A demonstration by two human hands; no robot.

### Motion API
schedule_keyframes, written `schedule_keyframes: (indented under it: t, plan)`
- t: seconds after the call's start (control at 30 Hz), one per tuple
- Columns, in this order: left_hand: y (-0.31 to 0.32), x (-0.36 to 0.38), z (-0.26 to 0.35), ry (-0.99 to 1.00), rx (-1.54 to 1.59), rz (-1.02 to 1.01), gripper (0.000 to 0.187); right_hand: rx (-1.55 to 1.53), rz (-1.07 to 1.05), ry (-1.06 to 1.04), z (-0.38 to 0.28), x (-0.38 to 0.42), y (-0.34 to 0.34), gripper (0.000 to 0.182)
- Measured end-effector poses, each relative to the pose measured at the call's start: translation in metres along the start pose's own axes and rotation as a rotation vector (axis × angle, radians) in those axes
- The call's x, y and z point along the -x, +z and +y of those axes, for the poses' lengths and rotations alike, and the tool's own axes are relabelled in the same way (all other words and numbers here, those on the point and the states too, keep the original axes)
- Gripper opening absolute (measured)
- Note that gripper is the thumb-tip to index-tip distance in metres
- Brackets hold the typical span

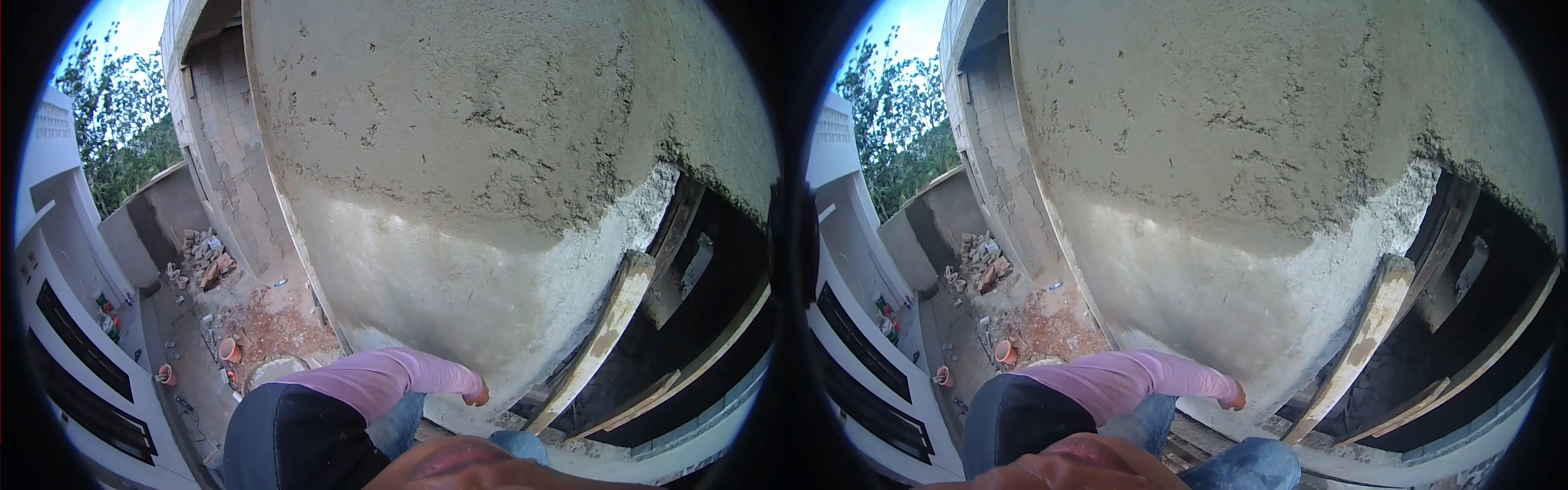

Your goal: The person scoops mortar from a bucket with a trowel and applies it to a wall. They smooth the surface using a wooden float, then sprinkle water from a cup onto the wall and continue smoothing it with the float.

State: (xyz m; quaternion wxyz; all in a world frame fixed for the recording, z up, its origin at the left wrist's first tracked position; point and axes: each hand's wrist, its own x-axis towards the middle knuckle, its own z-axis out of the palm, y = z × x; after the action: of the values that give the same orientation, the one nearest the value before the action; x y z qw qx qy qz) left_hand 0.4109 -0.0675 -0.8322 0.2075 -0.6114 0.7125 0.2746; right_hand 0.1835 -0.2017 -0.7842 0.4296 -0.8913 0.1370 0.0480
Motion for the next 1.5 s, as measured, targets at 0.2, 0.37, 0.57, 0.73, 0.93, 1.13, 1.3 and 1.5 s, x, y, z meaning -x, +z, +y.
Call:
schedule_keyframes:
  t: [0.2, 0.37, 0.57, 0.73, 0.93, 1.13, 1.3, 1.5]
  plan:
    - [0.000, -0.006, -0.001, -0.033, 0.009, -0.059, 0.042, 0.006, 0.019, 0.089, 0.049, 0.041, -0.014, 0.022]
    - [-0.023, 0.009, 0.013, -0.081, 0.094, -0.033, 0.043, 0.049, 0.038, 0.170, 0.091, 0.077, -0.038, 0.021]
    - [-0.099, 0.109, 0.044, -0.147, 0.462, 0.305, 0.039, 0.103, 0.020, 0.172, 0.120, 0.088, -0.065, 0.019]
    - [-0.149, 0.250, 0.081, -0.247, 0.849, 0.977, 0.013, 0.118, -0.063, 0.124, 0.114, 0.072, -0.080, 0.017]
    - [-0.189, 0.383, 0.154, -0.235, 1.171, 1.536, 0.028, 0.143, -0.144, 0.097, 0.092, 0.053, -0.072, 0.016]
    - [-0.178, 0.418, 0.151, 0.203, 0.841, 1.752, 0.047, 0.199, -0.193, 0.078, 0.069, 0.044, -0.051, 0.014]
    - [-0.154, 0.428, 0.125, -0.012, 0.911, 1.714, 0.034, 0.260, -0.225, 0.049, 0.042, 0.033, -0.044, 0.014]
    - [-0.085, 0.366, 0.088, -0.368, 0.380, 1.392, 0.019, 0.463, -0.155, -0.026, -0.062, -0.024, -0.073, 0.022]
